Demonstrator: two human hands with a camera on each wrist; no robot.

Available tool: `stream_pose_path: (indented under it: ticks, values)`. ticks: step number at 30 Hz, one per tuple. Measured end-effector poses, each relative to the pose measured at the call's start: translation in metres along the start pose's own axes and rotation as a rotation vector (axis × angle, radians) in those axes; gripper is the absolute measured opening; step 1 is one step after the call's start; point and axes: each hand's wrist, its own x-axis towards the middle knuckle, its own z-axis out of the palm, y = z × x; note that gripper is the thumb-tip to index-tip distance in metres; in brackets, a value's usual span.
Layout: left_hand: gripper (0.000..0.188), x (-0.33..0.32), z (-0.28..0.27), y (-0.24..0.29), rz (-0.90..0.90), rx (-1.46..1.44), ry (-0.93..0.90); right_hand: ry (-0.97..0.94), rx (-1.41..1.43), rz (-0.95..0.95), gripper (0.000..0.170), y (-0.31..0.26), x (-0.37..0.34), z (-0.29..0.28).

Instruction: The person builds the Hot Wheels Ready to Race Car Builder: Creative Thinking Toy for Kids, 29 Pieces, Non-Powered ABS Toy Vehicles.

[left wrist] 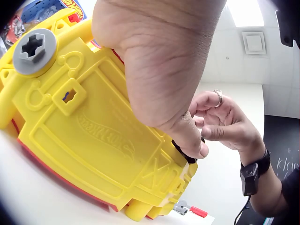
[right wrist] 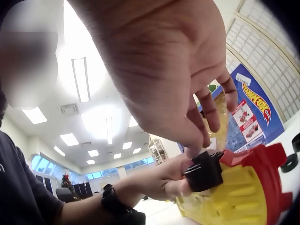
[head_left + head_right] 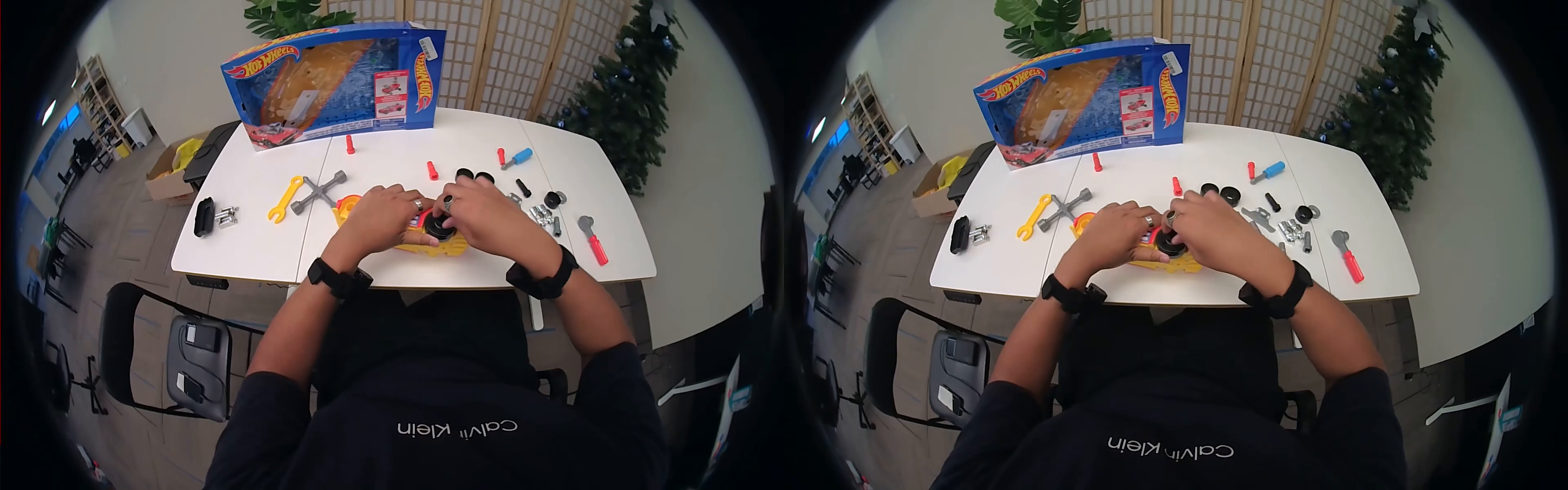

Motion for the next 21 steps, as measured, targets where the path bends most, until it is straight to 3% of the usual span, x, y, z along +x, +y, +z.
stream_pose_path:
  ticks: [4, 6, 9, 13, 15, 17, 21]
  values:
    - [0.07, -0.001, 0.005, -0.001, 0.032, -0.021, 0.101, -0.142, -0.239, 0.212, 0.015, -0.016, 0.008, -0.019]
    - [0.069, -0.001, 0.004, -0.002, 0.033, -0.004, 0.101, -0.015, 0.086, 0.024, 0.016, -0.006, 0.001, -0.007]
    - [0.069, 0.0, 0.0, 0.0, 0.025, 0.004, 0.048, 0.02, 0.042, 0.009, 0.017, -0.001, 0.0, 0.009]
    - [0.074, 0.0, 0.001, 0.0, 0.022, -0.001, 0.046, 0.019, 0.016, 0.095, 0.017, -0.016, -0.004, 0.013]
    - [0.075, -0.001, 0.003, 0.0, 0.038, 0.002, 0.044, 0.213, -0.117, 0.057, 0.009, -0.028, -0.009, 0.017]
    - [0.076, -0.002, 0.003, 0.002, 0.044, 0.036, 0.124, 0.202, -0.132, 0.113, 0.013, -0.039, -0.009, 0.021]
    - [0.071, 0.0, 0.006, 0.001, 0.024, 0.031, 0.09, 0.216, -0.283, 0.301, 0.016, -0.064, -0.006, 0.028]
